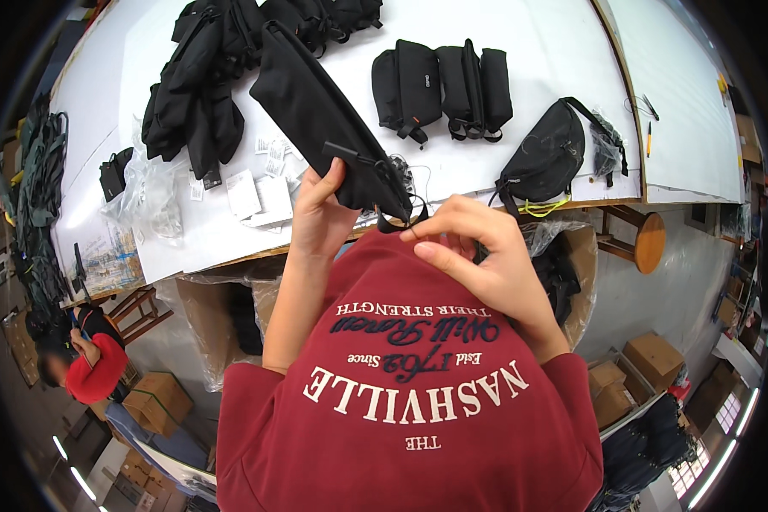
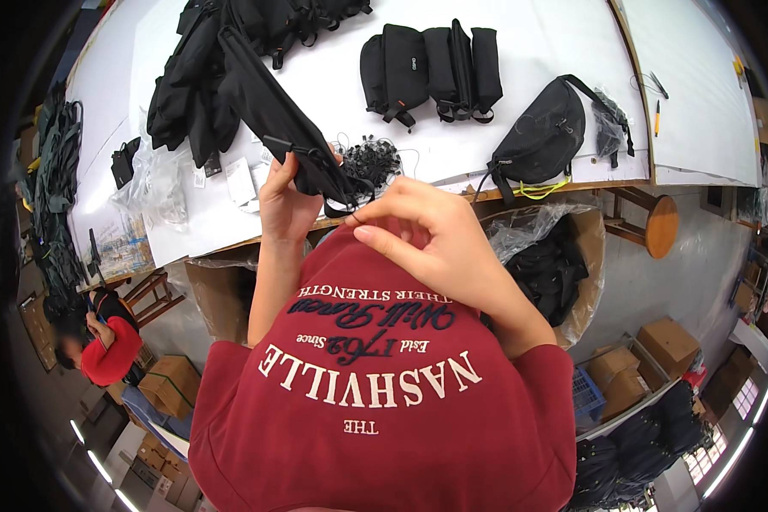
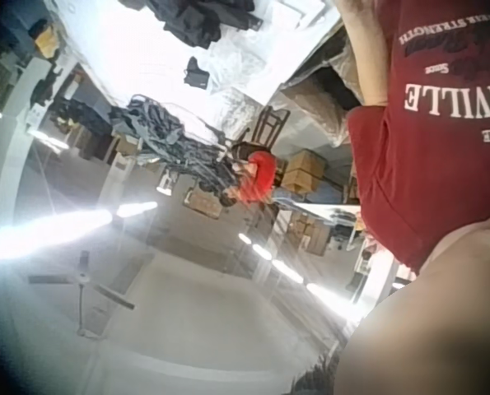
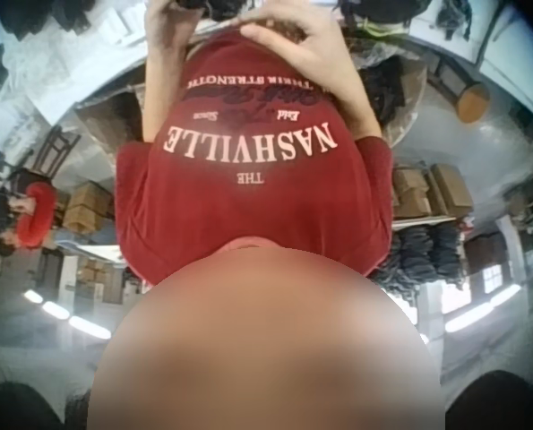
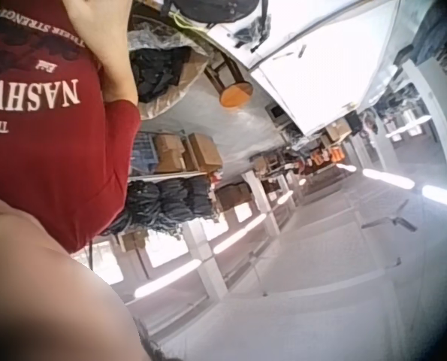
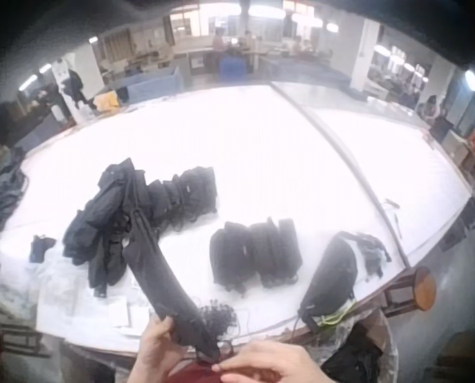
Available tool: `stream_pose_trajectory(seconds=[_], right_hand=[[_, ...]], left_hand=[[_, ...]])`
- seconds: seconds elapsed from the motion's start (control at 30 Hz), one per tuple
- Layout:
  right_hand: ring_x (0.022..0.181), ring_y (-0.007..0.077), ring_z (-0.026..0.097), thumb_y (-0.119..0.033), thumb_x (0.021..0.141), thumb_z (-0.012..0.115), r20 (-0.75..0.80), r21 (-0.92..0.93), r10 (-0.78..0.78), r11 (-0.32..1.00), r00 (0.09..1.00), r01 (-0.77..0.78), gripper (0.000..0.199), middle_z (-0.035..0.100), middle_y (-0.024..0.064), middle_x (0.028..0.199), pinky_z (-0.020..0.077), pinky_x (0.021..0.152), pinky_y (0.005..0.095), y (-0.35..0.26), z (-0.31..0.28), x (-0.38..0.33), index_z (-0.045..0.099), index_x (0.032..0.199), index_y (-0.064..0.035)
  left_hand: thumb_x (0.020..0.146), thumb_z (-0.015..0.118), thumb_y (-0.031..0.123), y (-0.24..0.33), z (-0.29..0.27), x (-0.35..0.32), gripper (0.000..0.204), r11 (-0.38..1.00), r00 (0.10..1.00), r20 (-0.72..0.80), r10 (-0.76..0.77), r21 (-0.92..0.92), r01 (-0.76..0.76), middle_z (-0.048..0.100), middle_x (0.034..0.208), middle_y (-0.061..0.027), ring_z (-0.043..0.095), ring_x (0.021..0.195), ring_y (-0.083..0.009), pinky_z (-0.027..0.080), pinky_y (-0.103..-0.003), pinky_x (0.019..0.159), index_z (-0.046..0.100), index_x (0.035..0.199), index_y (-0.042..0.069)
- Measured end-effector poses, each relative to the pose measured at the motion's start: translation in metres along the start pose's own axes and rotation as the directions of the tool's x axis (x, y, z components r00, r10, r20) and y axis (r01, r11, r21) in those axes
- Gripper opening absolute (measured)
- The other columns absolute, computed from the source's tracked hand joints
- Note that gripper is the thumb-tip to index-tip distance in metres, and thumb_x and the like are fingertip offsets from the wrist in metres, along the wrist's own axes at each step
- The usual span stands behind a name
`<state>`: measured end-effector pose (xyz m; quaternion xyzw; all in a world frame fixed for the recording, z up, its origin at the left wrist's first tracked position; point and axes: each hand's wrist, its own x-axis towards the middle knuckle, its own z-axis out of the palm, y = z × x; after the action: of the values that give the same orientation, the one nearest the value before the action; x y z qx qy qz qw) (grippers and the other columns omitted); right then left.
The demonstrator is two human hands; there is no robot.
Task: Checking and packing small black fabric pouches into a shipping container.
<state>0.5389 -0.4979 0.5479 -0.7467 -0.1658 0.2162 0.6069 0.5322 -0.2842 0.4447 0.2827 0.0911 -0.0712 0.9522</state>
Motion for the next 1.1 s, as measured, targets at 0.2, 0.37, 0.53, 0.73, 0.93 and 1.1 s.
stream_pose_trajectory(seconds=[0.2, 0.37, 0.53, 0.73, 0.93, 1.1], right_hand=[[0.061, 0.0114, 0.051, -0.005, 0.079, 0.065, -0.075, -0.133, -0.051, 0.99, 0.996, 0.041, 0.021, 0.059, 0.0037, 0.066, 0.0388, 0.057, 0.0238, -0.006, -0.004, -0.012, 0.073, 0.098, -0.0037], [0.058, 0.0078, 0.048, -0.003, 0.078, 0.065, -0.114, -0.165, -0.14, 0.979, 0.984, 0.12, 0.019, 0.058, 0.0021, 0.066, 0.0347, 0.052, 0.022, -0.015, -0.011, -0.013, 0.073, 0.095, -0.0043], [0.056, 0.0081, 0.045, 0.0, 0.073, 0.071, -0.069, -0.403, -0.363, 0.862, 0.929, 0.307, 0.022, 0.057, 0.0018, 0.076, 0.0341, 0.049, 0.0215, -0.022, -0.007, 0.029, 0.068, 0.095, -0.0047], [0.062, 0.018, 0.057, -0.007, 0.073, 0.072, 0.103, -0.518, -0.378, 0.77, 0.92, 0.374, 0.017, 0.055, 0.0016, 0.073, 0.0438, 0.052, 0.029, -0.026, -0.009, 0.038, 0.061, 0.087, -0.0062], [0.055, 0.0138, 0.049, -0.002, 0.073, 0.07, 0.034, -0.283, -0.243, 0.928, 0.969, 0.243, 0.011, 0.058, 0.0029, 0.072, 0.0388, 0.049, 0.0258, -0.023, -0.004, 0.036, 0.062, 0.081, -0.0036], [0.053, 0.01, 0.046, 0.0, 0.073, 0.071, 0.001, -0.21, -0.228, 0.952, 0.974, 0.223, 0.013, 0.058, 0.0023, 0.072, 0.0355, 0.047, 0.0236, -0.02, -0.003, 0.031, 0.064, 0.084, -0.0029]], left_hand=[[0.094, 0.051, 0.024, 0.001, -0.004, -0.001, 0.035, 0.989, 0.994, 0.103, 0.025, -0.148, -0.009, 0.058, 0.11, -0.0122, 0.053, 0.103, -0.0284, 0.043, -0.04, 0.093, 0.052, 0.119, -0.002], [0.094, 0.05, 0.021, 0.011, 0.007, -0.003, 0.036, 0.992, 0.994, 0.094, 0.055, -0.121, -0.043, 0.058, 0.114, -0.0123, 0.055, 0.105, -0.0276, 0.043, -0.041, 0.094, 0.05, 0.123, -0.001], [0.089, 0.051, 0.012, 0.016, 0.023, -0.009, 0.027, 0.964, 0.984, 0.004, -0.18, -0.198, 0.177, 0.067, 0.102, -0.0136, 0.066, 0.093, -0.025, 0.053, -0.038, 0.082, 0.059, 0.109, -0.003], [0.087, 0.055, 0.017, 0.012, 0.027, -0.012, 0.028, 0.96, 0.975, 0.003, -0.223, -0.175, 0.22, 0.067, 0.099, -0.0127, 0.066, 0.09, -0.0226, 0.052, -0.036, 0.083, 0.061, 0.106, -0.003], [0.085, 0.065, 0.012, 0.015, 0.046, -0.012, 0.04, 0.992, 0.992, -0.027, -0.124, 0.027, 0.124, 0.064, 0.106, -0.0137, 0.065, 0.092, -0.0203, 0.054, -0.032, 0.081, 0.052, 0.119, -0.003], [0.087, 0.062, 0.01, 0.011, 0.044, -0.013, 0.037, 0.986, 0.988, 0.013, -0.156, -0.051, 0.156, 0.063, 0.106, -0.013, 0.066, 0.09, -0.0198, 0.055, -0.033, 0.08, 0.051, 0.12, -0.003]])
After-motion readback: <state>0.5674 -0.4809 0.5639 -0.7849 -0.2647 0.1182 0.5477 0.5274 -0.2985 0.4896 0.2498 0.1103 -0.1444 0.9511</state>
